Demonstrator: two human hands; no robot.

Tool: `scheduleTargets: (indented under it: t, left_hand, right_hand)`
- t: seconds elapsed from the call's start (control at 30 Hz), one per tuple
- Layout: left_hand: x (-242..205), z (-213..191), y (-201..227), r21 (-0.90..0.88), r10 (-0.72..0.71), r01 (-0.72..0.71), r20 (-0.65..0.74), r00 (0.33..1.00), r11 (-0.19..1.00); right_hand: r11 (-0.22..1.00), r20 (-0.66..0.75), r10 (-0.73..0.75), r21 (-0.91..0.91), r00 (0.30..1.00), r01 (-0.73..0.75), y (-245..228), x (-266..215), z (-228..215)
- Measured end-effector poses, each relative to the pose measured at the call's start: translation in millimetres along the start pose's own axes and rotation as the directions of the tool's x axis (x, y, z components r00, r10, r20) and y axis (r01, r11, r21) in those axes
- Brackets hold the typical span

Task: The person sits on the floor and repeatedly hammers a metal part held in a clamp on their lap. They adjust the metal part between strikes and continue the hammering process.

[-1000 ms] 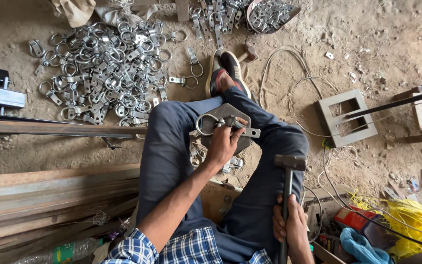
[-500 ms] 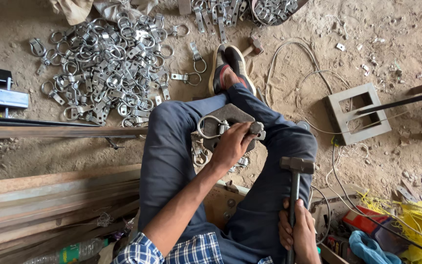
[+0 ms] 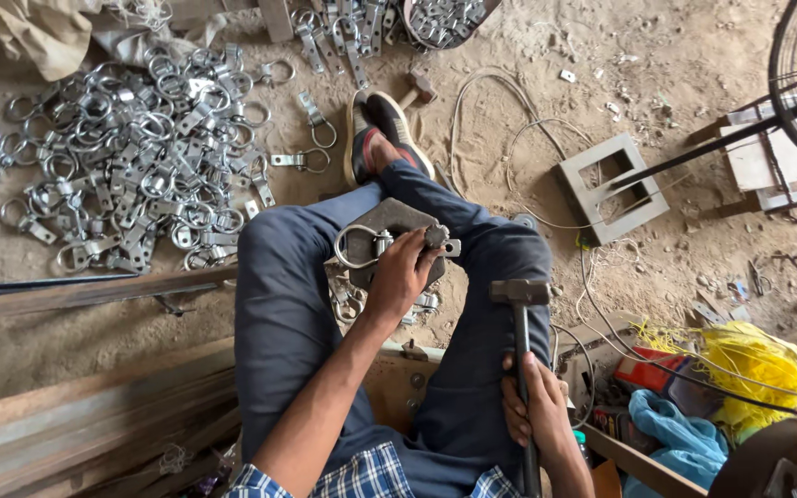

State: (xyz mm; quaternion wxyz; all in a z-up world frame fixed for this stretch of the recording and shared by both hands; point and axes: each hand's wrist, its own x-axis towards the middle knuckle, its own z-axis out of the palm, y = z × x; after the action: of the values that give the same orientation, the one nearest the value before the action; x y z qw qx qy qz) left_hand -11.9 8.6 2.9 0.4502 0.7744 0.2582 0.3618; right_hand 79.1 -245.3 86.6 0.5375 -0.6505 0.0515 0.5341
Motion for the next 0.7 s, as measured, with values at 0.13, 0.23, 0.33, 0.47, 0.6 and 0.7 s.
scheduleTargets:
  t: [0.13,0.23,0.33,0.47,0.6,0.7]
  left_hand:
    - [1.7,-2.8,1.9,-0.013,0.033,-0.033,-0.015,0.999,0.999]
    - [3.2,-3.0,3.4,-0.027,0.022,-0.023,-0.007,1.0,0.999]
    - [2.7,-3.2,2.3,-0.013,0.031,-0.031,0.0,1.0,0.999]
    - [1.5,0.5,-2.0,-0.004,0.022,-0.022,0.02,1.0,1.0]
    - [-0.3,2.6,-6.0,-0.002,-0.005,0.005,0.03,1.0,1.0]
    - [0.5,4.1,-6.6,0.006,0.035,-0.035,0.0,0.999,0.999]
  right_hand:
    - [0.999,-0.018,-0.023,-0.033,1.0,0.022,-3.2,-3.4,5.4]
    - [0.999,-0.028,-0.026,-0.046,0.999,0.025,-6.3,-6.5,8.4]
    - [0.998,-0.035,-0.016,-0.053,0.999,0.014,-8.4,-7.3,10.4]
    - [0.999,-0.033,-0.009,-0.045,0.999,0.008,-9.2,-7.8,12.2]
    - [0.999,-0.037,-0.01,-0.049,0.999,0.008,-10.3,-7.1,12.1]
    - [0.998,-0.062,-0.021,-0.066,0.998,0.017,-8.9,-7.4,11.7]
